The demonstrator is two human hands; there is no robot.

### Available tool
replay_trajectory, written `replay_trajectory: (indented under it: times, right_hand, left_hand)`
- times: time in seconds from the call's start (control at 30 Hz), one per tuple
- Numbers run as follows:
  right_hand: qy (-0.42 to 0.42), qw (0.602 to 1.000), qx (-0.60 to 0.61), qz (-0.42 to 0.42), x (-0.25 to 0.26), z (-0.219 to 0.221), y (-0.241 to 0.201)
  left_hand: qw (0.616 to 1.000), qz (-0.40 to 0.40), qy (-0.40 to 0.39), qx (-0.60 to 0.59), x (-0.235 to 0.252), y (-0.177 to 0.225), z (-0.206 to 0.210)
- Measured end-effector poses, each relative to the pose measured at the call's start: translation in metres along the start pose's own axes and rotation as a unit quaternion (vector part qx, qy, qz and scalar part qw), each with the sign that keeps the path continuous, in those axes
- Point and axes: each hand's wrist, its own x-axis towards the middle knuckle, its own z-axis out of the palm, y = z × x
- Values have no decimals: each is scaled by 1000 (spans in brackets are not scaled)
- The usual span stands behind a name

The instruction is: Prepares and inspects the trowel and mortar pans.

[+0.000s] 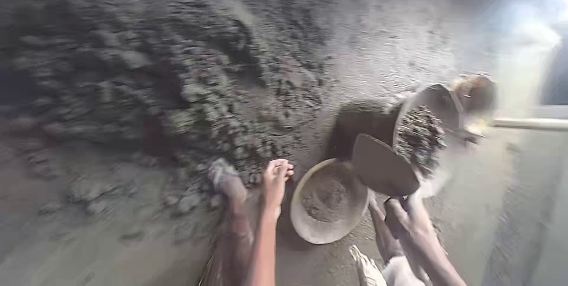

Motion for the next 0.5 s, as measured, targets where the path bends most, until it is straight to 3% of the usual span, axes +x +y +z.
replay_trajectory:
  times: [0.1, 0.17, 0.27, 0.33, 0.4, 0.5]
  right_hand:
    - [-151, 972, 101, 147, 9, 119, 2]
    - [-201, 962, 75, 171, 41, 196, -20]
    - [-258, 957, 121, 51, 108, 327, -145]
    - [-248, 948, 200, 8, 140, 382, -241]
    - [-244, 938, 244, 39, 145, 382, -290]
    - [-268, 930, 246, 48, 136, 321, -279]
  left_hand:
    - [999, 4, 46, -16, 5, 13, -38]
    - [996, 14, 79, -28, 5, 17, -70]
    - [991, 22, 121, -44, 12, 22, -118]
    - [989, 35, 130, -61, 11, 26, -138]
    - [988, 43, 132, -74, 8, 30, -152]
    - [984, 48, 158, -72, 14, 39, -155]
